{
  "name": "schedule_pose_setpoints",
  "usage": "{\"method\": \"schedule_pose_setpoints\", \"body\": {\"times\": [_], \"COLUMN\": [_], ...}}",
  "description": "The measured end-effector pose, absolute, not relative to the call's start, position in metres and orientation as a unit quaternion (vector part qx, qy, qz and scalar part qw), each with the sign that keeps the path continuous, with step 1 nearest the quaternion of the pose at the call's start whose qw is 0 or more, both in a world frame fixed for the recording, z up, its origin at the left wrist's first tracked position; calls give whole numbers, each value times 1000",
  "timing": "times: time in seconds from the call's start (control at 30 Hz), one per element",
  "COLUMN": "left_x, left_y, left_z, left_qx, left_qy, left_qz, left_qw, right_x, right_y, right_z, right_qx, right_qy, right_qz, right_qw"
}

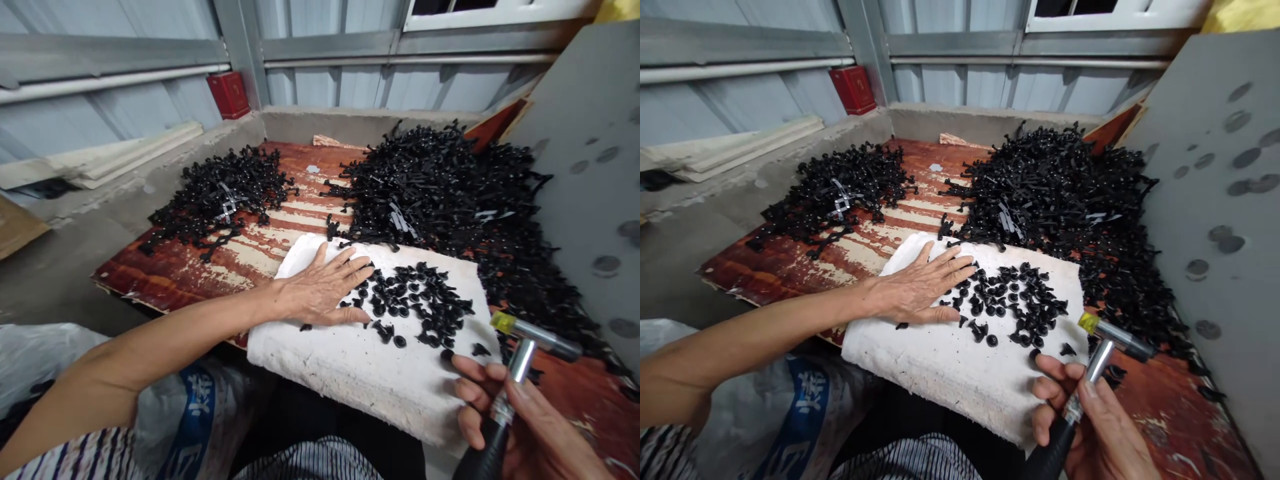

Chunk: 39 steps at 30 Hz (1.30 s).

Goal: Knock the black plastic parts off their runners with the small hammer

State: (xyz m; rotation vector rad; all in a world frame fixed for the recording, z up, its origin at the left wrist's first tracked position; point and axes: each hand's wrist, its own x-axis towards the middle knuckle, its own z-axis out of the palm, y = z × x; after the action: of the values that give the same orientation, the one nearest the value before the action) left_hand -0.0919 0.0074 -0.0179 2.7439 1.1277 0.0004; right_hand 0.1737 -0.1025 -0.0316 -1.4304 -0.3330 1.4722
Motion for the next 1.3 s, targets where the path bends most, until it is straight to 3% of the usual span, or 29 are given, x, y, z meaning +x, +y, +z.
{"method": "schedule_pose_setpoints", "body": {"times": [0.23, 0.5, 0.87, 1.3], "left_x": [-85, -54, -76, -42], "left_y": [19, -11, -59, 12], "left_z": [-17, -21, -17, -16], "left_qx": [895, 946, 944, 934], "left_qy": [444, 319, 303, 345], "left_qz": [-11, 1, -34, -16], "left_qw": [49, 60, 125, 93], "right_x": [180, 174, 179, 172], "right_y": [-105, -106, -105, -107], "right_z": [-37, -35, -40, -32], "right_qx": [-544, -524, -491, -499], "right_qy": [-179, -178, -184, -165], "right_qz": [629, 624, 648, 641], "right_qw": [525, 552, 553, 560]}}
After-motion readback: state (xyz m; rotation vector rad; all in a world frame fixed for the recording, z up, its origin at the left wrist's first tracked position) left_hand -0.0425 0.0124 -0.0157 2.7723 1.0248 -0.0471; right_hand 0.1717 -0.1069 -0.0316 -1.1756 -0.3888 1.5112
